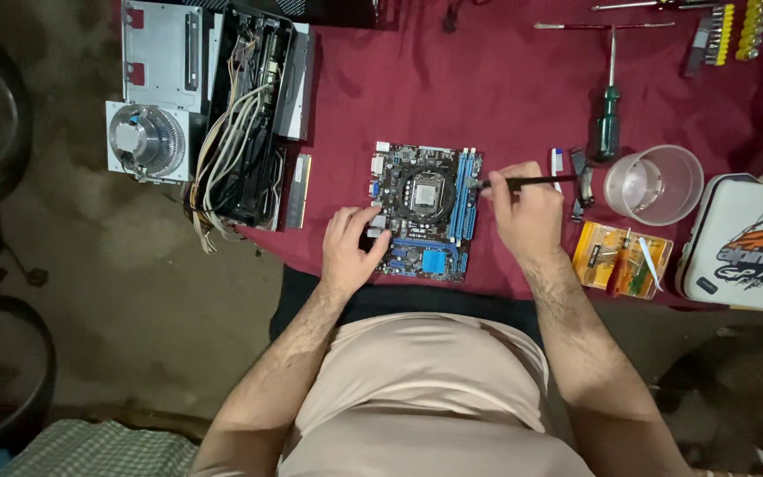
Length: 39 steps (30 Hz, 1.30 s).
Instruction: The person uses a small brush to clean dust and debris from a computer motherboard placed on a red cloth. They systematically brush various components and ports, then lift and rotate the board to clean the edges and underside.
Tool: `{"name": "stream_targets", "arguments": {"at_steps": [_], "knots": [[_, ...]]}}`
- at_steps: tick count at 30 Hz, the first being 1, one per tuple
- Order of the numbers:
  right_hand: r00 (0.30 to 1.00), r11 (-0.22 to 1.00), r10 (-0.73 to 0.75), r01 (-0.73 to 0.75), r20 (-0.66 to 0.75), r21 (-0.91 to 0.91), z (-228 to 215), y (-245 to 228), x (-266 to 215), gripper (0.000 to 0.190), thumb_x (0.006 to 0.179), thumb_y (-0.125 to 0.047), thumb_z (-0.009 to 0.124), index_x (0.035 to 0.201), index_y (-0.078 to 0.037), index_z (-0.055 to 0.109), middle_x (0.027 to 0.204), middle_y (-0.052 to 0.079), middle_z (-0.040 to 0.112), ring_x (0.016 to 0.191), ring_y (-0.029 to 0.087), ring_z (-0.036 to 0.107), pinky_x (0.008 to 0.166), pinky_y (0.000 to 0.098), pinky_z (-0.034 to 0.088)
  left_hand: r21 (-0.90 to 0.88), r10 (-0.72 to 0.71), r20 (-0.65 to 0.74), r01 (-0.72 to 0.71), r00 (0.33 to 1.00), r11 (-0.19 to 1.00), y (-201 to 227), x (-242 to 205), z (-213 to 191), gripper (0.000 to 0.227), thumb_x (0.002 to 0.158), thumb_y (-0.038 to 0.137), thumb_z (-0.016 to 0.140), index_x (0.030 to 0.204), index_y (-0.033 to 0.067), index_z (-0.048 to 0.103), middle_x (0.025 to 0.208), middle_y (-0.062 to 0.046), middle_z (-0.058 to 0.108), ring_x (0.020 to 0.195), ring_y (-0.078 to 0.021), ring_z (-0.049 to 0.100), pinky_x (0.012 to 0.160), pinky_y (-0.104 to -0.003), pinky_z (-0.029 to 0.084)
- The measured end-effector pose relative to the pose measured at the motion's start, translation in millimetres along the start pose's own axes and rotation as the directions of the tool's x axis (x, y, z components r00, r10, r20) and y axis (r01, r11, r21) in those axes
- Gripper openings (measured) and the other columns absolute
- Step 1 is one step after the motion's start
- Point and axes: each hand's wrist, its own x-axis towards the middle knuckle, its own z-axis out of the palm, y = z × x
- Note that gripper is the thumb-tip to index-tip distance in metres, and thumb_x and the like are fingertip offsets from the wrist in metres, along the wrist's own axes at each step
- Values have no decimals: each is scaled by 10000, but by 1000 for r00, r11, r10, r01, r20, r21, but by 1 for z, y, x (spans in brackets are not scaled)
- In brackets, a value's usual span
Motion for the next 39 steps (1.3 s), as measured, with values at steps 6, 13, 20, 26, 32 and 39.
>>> {"name": "stream_targets", "arguments": {"at_steps": [6,13,20,26,32,39], "knots": [[1000,1000,-22,22,-6,-1,6,12,0,193,1229,-190,894,1090,-139,770,883,19,886,897,337,883,849,439,696,19,23,-7,-23,1000,1000,-4,-1,1,433,1093,296,931,1484,165,800,1175,-96,690,1122,-387,765,964,-552,614],[991,988,-129,132,-45,75,-3,-15,21,156,1254,-121,851,1144,-97,743,1083,69,926,1003,360,903,900,457,697,1,4,-3,-4,1000,1000,-2,0,2,412,1105,286,917,1479,160,798,1174,-99,687,1120,-390,761,968,-548,611],[994,993,-106,106,6,48,2,-7,16,149,1237,-134,862,1120,-118,771,1054,66,917,997,373,896,891,484,697,14,19,-12,-19,1000,1000,-5,-1,2,432,1068,284,948,1463,173,812,1152,-90,693,1111,-388,767,967,-553,616],[998,999,-34,34,44,16,0,-10,2,168,1231,-199,865,1103,-146,770,980,23,915,935,346,893,866,466,691,23,30,-33,-29,999,999,-9,-3,7,433,1066,293,947,1462,178,818,1154,-90,696,1090,-378,766,961,-535,619],[998,999,-10,6,68,53,1,-13,-14,144,1190,-145,877,1072,-144,794,939,45,909,905,345,891,841,447,687,10,14,-15,-14,1000,1000,-7,-2,3,441,1062,282,949,1467,174,813,1160,-98,695,1085,-390,763,957,-548,616],[990,997,43,-51,135,56,-13,-37,-27,161,1182,-143,860,1042,-166,783,968,20,921,906,334,893,850,441,705,11,13,-10,-13,1000,1000,-4,-1,2,436,1078,298,937,1478,185,806,1174,-91,707,1095,-386,768,972,-550,615]]}}
